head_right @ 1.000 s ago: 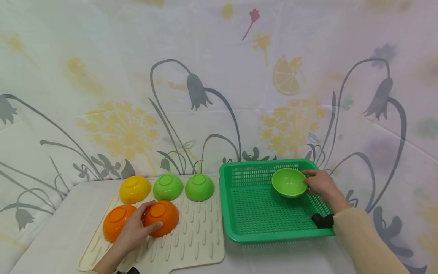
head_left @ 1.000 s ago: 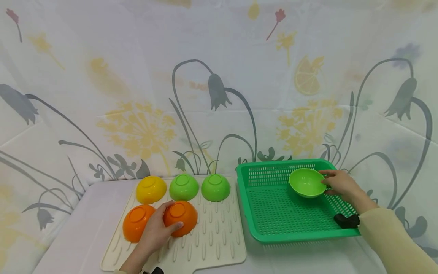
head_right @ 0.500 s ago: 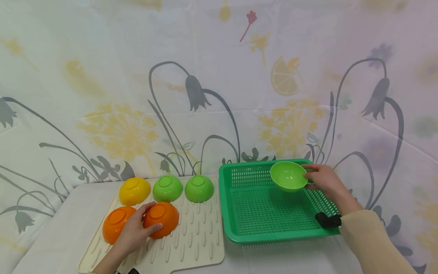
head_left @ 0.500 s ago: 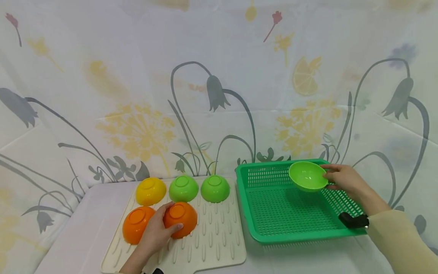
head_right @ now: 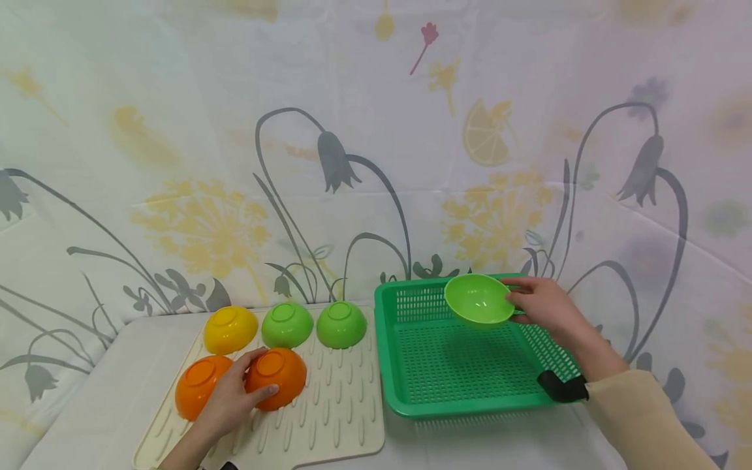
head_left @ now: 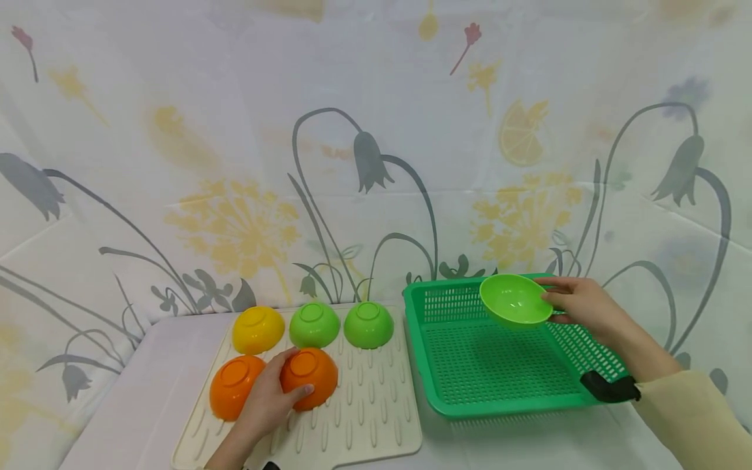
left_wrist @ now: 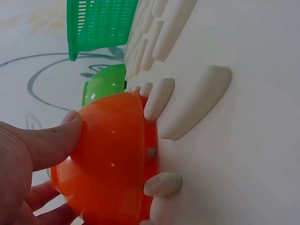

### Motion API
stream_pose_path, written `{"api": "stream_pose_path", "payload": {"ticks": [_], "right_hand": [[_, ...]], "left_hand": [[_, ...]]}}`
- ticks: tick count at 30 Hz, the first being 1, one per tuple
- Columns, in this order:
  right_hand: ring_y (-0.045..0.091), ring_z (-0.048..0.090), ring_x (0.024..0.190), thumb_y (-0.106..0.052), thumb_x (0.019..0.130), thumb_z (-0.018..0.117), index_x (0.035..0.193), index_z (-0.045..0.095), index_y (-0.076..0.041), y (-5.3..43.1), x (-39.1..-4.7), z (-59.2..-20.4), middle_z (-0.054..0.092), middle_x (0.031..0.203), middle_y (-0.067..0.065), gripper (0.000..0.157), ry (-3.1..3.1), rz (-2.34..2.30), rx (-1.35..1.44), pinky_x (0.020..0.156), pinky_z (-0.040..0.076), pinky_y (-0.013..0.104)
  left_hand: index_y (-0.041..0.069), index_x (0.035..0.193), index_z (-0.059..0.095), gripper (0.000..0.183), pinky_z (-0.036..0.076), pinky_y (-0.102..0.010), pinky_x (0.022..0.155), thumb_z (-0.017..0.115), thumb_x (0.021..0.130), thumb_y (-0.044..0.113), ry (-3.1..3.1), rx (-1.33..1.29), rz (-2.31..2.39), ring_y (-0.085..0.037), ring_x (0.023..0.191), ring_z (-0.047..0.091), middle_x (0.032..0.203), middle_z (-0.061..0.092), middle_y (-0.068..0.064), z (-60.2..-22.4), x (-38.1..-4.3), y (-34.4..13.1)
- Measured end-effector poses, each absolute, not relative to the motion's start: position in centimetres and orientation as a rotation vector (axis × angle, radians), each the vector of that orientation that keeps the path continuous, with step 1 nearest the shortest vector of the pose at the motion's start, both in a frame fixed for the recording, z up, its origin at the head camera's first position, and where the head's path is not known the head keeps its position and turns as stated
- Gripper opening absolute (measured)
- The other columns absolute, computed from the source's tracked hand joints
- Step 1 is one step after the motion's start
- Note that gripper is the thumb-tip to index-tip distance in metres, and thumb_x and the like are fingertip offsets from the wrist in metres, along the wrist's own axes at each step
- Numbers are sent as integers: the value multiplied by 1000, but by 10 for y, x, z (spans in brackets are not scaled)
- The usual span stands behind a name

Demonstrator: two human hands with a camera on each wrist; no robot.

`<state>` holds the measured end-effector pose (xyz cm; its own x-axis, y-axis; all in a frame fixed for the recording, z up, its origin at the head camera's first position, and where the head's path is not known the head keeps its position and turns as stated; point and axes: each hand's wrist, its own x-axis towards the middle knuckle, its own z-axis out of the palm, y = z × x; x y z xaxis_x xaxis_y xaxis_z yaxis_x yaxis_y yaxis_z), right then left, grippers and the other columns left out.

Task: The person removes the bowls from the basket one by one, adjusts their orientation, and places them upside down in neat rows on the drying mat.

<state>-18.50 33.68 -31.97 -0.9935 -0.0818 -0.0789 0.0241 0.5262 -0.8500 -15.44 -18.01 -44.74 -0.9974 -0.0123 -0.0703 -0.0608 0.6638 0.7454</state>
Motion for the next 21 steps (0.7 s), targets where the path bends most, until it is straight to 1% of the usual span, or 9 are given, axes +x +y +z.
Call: {"api": "stream_pose_path", "payload": {"ticks": [3,9,14,21], "right_hand": [[11,68,92,-16,105,50,147,37,10,327,-180,-315,54,132,32,51,2646,-1463,-86,77,59,31],[18,67,96,-16,105,52,147,40,8,307,-172,-311,57,130,29,50,2627,-1446,-143,77,59,34],[22,65,100,-18,104,54,148,42,3,290,-166,-309,55,134,27,50,2622,-1425,-174,76,59,35],[25,65,102,-15,102,57,146,47,1,268,-159,-311,57,132,23,48,2586,-1445,-184,77,59,38]], "left_hand": [[8,146,44,74,38,-63,105,82,84,22,2815,-55,1262,-40,126,49,146,47,-20,-448,-154,-180],[8,146,43,74,38,-63,105,81,84,22,2810,-40,1264,-40,126,49,146,46,-19,-447,-154,-180],[8,146,43,75,38,-63,105,81,84,23,2804,-42,1269,-39,126,49,146,46,-19,-448,-155,-180],[7,147,42,76,40,-63,103,81,84,26,2804,-50,1268,-40,124,50,146,46,-20,-447,-155,-180]]}}
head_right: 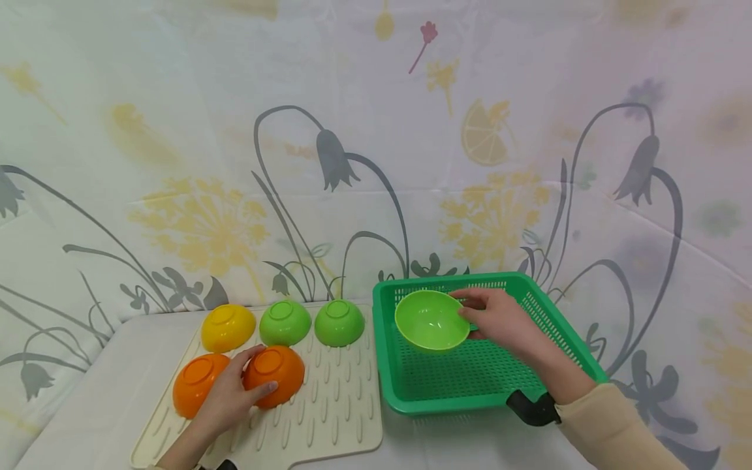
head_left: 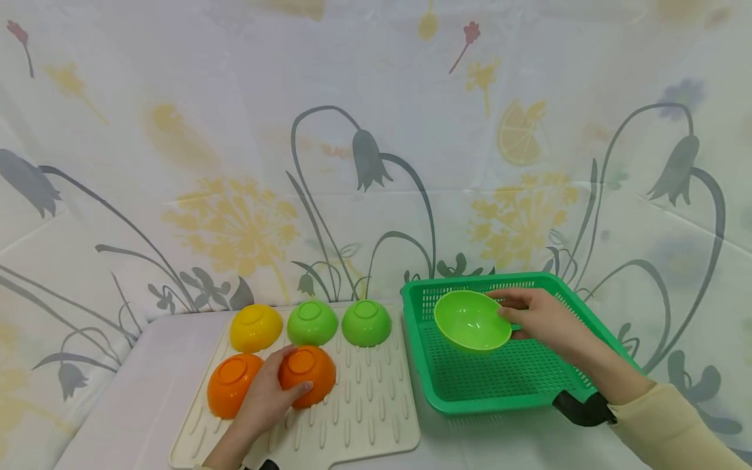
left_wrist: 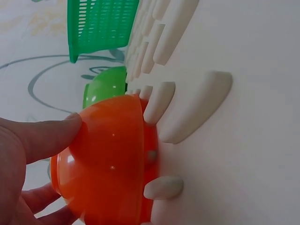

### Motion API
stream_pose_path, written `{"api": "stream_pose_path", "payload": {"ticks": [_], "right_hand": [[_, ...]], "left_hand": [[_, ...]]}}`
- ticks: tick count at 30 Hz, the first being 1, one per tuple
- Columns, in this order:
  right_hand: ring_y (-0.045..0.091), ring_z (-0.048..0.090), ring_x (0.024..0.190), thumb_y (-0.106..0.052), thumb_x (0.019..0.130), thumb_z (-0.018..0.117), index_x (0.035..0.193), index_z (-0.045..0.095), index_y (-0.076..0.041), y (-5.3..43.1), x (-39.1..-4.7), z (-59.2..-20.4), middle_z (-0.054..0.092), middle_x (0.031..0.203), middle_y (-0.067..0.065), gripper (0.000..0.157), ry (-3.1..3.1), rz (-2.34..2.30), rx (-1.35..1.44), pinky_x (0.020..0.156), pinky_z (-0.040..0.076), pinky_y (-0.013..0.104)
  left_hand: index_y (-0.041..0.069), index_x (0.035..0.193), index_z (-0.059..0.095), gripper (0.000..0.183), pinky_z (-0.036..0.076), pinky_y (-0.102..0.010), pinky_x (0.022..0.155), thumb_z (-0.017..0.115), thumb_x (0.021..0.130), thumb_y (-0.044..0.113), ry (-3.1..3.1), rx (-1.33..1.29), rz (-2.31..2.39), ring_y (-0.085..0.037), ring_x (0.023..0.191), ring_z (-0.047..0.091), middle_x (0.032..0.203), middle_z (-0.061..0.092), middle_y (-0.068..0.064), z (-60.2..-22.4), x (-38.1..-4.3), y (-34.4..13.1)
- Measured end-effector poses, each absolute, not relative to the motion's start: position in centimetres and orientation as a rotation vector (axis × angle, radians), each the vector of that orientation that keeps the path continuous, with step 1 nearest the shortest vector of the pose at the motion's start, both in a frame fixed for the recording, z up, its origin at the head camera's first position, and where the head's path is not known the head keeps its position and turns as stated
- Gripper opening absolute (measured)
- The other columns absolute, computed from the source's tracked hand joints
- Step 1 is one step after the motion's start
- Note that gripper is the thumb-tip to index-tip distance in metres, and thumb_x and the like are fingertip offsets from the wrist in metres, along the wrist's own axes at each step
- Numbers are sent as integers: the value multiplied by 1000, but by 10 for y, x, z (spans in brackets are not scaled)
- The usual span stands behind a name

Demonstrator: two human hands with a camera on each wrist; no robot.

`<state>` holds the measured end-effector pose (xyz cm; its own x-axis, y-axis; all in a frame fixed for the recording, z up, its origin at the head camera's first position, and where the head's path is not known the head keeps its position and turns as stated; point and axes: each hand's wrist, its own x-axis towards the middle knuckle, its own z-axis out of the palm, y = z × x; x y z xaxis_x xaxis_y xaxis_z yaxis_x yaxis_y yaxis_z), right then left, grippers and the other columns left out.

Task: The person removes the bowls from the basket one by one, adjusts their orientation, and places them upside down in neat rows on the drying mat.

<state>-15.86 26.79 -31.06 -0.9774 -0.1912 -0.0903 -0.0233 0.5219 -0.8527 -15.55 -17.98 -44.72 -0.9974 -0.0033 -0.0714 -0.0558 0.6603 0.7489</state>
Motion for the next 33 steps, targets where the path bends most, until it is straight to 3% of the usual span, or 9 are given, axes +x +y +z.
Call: {"api": "stream_pose_path", "payload": {"ticks": [15,25,33], "right_hand": [[24,68,95,-7,100,57,139,55,1,219,-147,-324,60,126,22,40,2519,-1519,-196,73,61,41],[27,69,95,-4,98,58,133,59,0,188,-144,-341,60,127,23,35,2466,-1617,-186,72,61,43],[26,69,95,-5,99,58,133,59,-1,167,-145,-353,66,115,15,35,2394,-1698,-232,71,61,41]], "left_hand": [[6,148,41,77,39,-63,104,80,85,26,2833,-29,1266,-41,126,48,147,45,-21,-442,-153,-180],[13,145,47,69,35,-64,107,79,86,26,2816,27,1380,-39,133,43,147,47,-16,-426,-147,-169],[20,145,49,62,35,-64,107,76,89,31,2681,30,1558,-40,135,42,149,47,-10,-409,-137,-148]]}}
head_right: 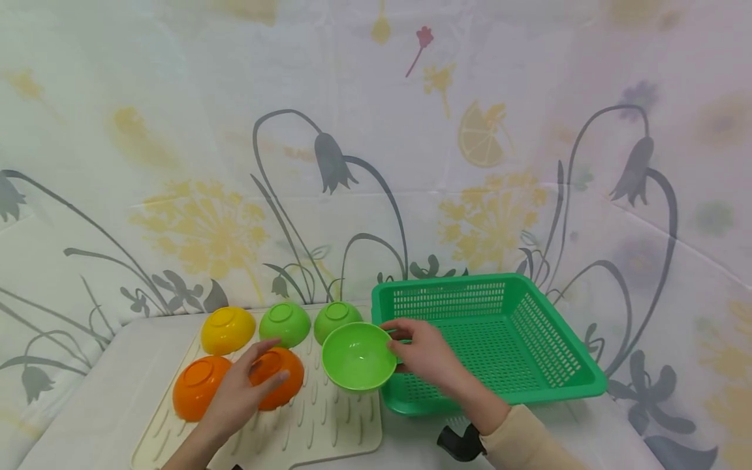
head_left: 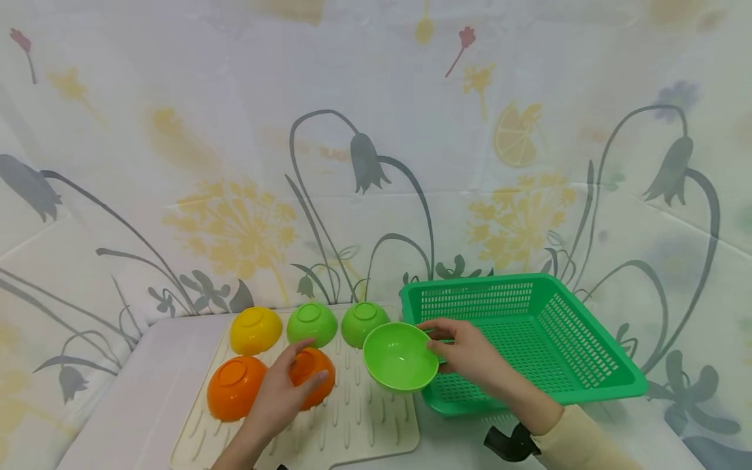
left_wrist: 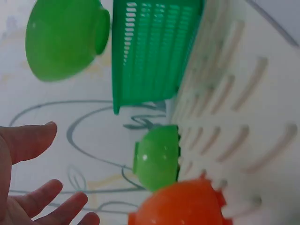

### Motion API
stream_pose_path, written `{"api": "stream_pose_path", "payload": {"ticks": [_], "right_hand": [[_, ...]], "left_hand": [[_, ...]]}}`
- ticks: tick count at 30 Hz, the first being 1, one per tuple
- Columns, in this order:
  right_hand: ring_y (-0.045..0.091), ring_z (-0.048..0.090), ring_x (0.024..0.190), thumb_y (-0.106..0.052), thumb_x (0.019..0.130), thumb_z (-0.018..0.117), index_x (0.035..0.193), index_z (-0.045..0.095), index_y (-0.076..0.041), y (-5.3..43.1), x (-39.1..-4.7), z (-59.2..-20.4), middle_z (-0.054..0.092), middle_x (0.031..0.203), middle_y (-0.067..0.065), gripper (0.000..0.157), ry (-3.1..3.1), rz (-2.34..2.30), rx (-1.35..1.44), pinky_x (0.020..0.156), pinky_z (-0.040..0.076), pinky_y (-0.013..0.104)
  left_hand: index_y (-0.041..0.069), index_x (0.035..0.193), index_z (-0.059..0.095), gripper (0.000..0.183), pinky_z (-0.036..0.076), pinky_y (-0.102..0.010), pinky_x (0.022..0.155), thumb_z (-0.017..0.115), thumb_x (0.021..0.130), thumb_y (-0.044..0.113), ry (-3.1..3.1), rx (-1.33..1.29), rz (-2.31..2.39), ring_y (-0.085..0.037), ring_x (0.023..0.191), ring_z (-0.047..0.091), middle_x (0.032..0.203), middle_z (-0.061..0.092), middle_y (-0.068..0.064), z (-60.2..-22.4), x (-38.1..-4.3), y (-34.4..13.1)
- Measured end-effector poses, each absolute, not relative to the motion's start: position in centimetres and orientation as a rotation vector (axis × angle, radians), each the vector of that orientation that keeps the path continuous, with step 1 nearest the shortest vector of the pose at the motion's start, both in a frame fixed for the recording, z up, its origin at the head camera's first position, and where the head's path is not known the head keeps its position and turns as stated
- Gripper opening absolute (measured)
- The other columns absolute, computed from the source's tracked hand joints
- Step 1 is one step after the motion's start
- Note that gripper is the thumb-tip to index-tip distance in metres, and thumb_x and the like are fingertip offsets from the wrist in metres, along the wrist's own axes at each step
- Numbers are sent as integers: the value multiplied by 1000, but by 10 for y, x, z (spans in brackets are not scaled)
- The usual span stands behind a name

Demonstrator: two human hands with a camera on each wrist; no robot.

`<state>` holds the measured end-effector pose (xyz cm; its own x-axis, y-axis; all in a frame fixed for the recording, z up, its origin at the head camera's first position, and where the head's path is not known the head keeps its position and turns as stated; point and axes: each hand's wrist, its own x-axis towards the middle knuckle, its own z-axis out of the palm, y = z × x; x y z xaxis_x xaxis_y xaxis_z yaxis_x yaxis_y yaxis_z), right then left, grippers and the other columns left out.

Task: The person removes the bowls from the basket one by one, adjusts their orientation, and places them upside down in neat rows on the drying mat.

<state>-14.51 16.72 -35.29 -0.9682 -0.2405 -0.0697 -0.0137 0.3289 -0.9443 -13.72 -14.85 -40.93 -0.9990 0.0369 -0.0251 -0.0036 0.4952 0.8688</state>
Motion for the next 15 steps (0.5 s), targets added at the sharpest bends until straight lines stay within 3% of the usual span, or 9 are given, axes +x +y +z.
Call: {"api": "stream_pose_path", "payload": {"ticks": [4,9,15], "right_hand": [[29,67,100,-5,99,58,133,60,-2,155,-145,-358,65,117,15,34,2382,-1721,-231,72,61,41],[34,64,110,-4,98,60,132,61,-3,139,-144,-365,65,121,14,34,2418,-1752,-216,71,61,39],[33,66,108,-2,98,59,132,60,0,123,-143,-375,62,126,18,35,2427,-1845,-237,72,61,35]], "left_hand": [[19,140,54,56,36,-58,109,73,91,35,2538,115,1762,-36,136,43,145,51,-6,-405,-132,-142],[9,138,54,46,41,-48,108,66,97,27,2288,241,1995,-31,132,48,139,56,-8,-402,-129,-134],[2,145,44,55,45,-46,105,60,101,29,2083,218,2046,-33,129,49,147,47,-16,-404,-127,-129]]}}
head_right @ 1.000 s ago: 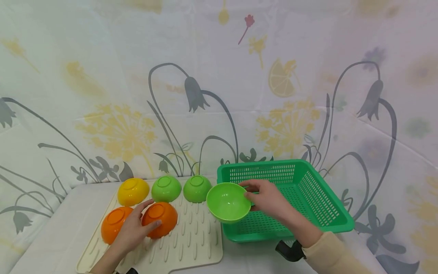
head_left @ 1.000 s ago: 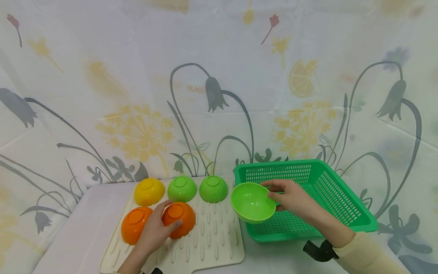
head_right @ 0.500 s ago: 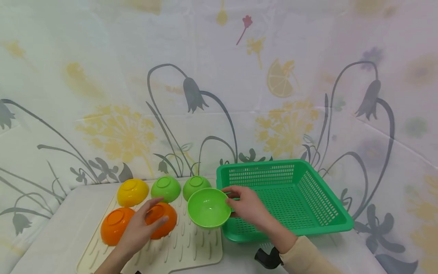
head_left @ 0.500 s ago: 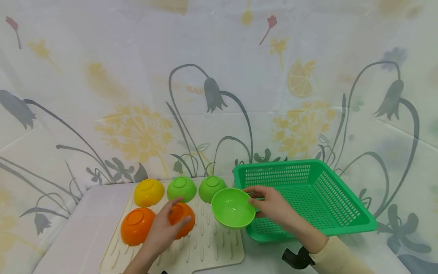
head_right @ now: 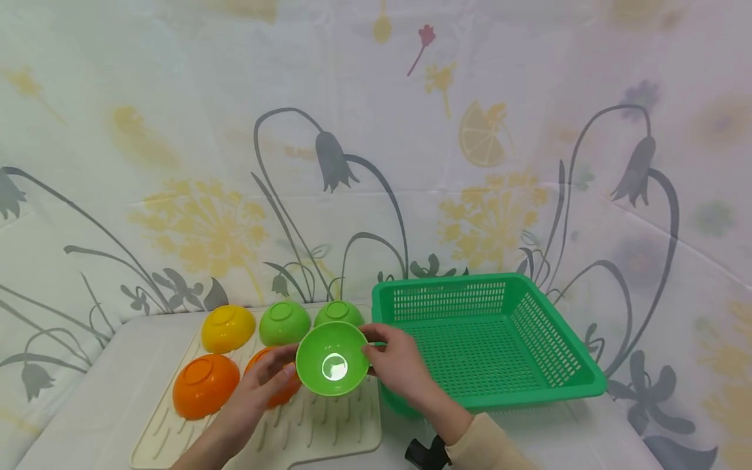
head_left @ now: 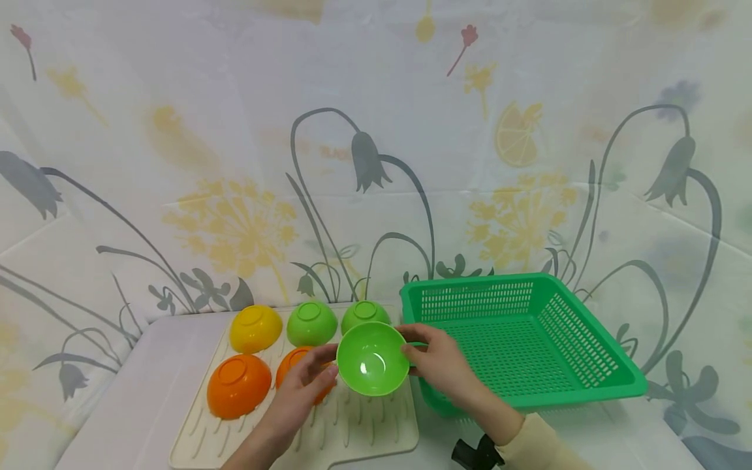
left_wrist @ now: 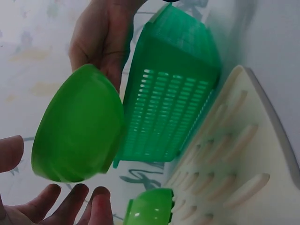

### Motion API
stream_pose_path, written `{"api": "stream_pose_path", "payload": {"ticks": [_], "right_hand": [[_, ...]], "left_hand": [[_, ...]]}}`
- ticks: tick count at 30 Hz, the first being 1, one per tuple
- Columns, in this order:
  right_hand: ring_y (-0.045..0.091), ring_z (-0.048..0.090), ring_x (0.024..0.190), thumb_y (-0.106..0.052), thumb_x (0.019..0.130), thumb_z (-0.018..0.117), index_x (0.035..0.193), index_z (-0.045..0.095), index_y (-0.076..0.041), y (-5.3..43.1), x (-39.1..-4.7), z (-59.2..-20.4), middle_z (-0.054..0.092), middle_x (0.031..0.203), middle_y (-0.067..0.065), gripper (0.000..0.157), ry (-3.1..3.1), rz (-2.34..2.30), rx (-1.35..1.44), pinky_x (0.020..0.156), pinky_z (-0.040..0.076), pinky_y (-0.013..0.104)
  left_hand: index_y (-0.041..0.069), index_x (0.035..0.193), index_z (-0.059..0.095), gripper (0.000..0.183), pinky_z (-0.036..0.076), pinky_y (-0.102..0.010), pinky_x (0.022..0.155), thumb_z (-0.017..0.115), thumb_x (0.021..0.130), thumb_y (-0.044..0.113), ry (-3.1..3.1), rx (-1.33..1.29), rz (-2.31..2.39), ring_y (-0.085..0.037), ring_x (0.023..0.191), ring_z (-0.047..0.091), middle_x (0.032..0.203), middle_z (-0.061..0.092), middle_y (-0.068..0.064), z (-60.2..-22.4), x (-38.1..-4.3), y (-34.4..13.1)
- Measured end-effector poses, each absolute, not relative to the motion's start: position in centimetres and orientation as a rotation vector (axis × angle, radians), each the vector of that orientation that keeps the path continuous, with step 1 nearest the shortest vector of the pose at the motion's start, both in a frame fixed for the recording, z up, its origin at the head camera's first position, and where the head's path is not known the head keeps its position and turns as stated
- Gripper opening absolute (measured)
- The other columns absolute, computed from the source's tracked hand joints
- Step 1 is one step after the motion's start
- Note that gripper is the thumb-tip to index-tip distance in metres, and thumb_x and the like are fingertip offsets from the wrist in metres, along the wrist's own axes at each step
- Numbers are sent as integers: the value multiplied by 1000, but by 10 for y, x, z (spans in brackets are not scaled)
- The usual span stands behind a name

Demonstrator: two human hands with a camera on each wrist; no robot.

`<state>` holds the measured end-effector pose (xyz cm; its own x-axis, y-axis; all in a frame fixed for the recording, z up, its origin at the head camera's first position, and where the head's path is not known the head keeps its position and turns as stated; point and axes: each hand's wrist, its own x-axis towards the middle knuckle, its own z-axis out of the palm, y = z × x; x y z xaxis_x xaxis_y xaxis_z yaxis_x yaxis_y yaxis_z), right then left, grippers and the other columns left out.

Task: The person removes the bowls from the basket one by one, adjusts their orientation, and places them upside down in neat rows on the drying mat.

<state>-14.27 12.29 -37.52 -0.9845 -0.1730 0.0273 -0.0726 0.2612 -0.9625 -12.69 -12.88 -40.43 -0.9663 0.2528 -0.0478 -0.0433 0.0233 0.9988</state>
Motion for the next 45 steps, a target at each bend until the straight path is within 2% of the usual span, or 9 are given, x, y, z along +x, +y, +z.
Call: {"api": "stream_pose_path", "payload": {"ticks": [5,9,15,22,29,37,41,45], "right_hand": [[31,67,106,-1,98,57,133,57,3,114,-143,-385,62,125,20,35,2385,-1955,-241,74,60,34],[32,65,110,0,98,57,134,57,3,110,-142,-391,61,127,20,35,2368,-2015,-241,76,60,33],[36,63,113,-1,98,58,135,56,3,106,-140,-397,61,129,22,37,2499,-1949,-343,74,59,28],[36,63,113,1,96,61,132,59,0,104,-138,-401,62,129,19,37,2650,-1850,-438,77,58,27],[35,60,118,-1,97,60,135,57,-1,107,-136,-397,59,134,17,38,2583,-1900,-402,79,58,28],[35,59,120,2,96,61,132,60,-2,109,-137,-396,60,132,17,36,2551,-1927,-368,81,58,28],[37,58,122,3,96,60,132,59,-2,110,-137,-395,57,134,19,36,2468,-1993,-342,79,59,29],[37,57,124,5,95,60,131,60,-3,110,-137,-395,56,135,19,36,2422,-2035,-309,79,59,30]], "left_hand": [[1,150,35,64,49,-44,102,60,101,32,2021,226,2051,-33,129,49,151,38,-21,-407,-130,-129],[2,150,36,64,48,-45,102,61,100,33,2031,220,2039,-33,128,51,151,37,-21,-408,-132,-130],[3,149,37,64,47,-44,103,64,98,31,2070,200,2012,-36,133,46,152,38,-19,-410,-134,-134],[3,146,42,54,50,-40,100,63,99,17,2107,204,2009,-33,127,52,150,41,-18,-410,-133,-135],[5,144,43,56,52,-32,95,68,95,15,2082,238,2019,-30,124,55,150,42,-15,-411,-137,-136],[-2,146,41,64,52,-35,96,72,92,12,2045,232,2020,-34,127,53,148,44,-21,-412,-141,-137],[-1,146,42,66,51,-37,98,74,91,14,1996,242,2019,-36,131,49,149,43,-21,-413,-147,-139],[-1,148,38,68,52,-39,97,73,92,15,1925,289,2004,-36,128,52,148,43,-25,-414,-150,-141]]}}
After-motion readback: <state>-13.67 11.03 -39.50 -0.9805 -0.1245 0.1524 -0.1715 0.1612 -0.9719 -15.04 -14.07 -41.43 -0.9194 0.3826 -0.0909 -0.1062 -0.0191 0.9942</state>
